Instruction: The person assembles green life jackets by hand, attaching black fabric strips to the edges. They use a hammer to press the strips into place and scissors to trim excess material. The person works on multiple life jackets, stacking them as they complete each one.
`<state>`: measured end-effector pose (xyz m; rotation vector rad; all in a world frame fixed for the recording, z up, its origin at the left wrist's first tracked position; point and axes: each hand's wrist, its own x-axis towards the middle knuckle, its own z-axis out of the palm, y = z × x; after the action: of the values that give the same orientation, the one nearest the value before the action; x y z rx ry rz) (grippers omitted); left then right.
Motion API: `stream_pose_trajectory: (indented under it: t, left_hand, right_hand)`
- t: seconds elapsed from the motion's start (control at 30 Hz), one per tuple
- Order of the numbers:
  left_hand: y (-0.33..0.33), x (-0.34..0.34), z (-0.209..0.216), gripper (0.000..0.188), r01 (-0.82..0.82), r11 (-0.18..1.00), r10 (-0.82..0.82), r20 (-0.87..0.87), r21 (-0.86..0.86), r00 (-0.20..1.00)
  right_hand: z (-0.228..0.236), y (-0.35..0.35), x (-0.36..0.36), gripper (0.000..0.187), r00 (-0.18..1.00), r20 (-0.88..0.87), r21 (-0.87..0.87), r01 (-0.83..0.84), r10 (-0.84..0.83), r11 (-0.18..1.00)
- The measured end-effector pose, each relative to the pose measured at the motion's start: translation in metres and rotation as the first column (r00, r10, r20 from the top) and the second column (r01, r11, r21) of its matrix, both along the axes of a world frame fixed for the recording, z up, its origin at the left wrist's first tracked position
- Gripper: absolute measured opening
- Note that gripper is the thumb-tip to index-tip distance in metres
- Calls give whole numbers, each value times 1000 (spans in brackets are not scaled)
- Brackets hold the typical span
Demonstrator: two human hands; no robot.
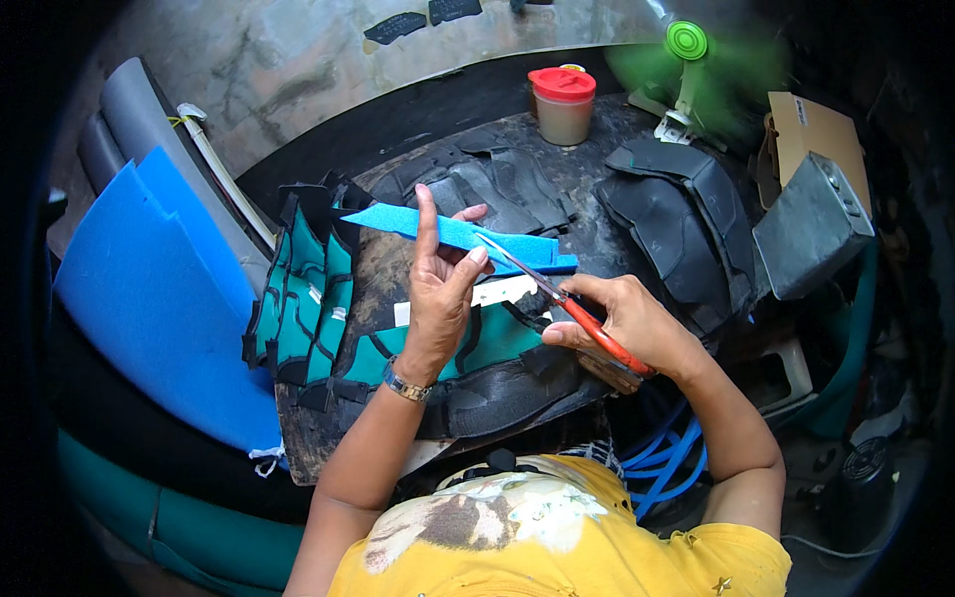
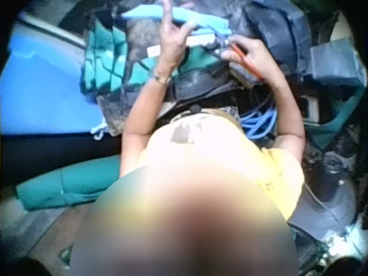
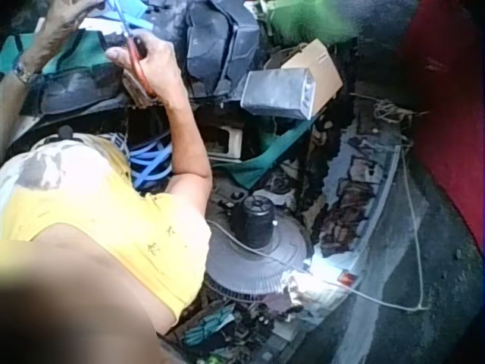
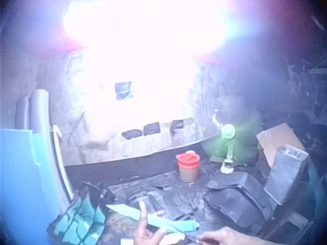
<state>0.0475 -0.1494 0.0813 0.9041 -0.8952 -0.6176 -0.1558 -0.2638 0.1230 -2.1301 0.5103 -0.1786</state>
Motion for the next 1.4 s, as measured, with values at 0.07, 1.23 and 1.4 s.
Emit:
stream_pose_trajectory:
  t: [0.07,1.23,1.4]
  left_hand:
    - [-2,-3,-1,91,26,999,-28,-52,-33,998]
    - [100,-23,-23,77,-244,970,230,353,-6,907]
    - [165,-27,-27,62,-270,876,-68,656,399,751]
  right_hand:
    - [-1,-2,-1,77,999,-5,-6,-41,41,999]
    - [-32,70,70,48,771,563,-380,-77,296,922]
    - [-47,78,61,43,826,543,-243,-17,151,970]
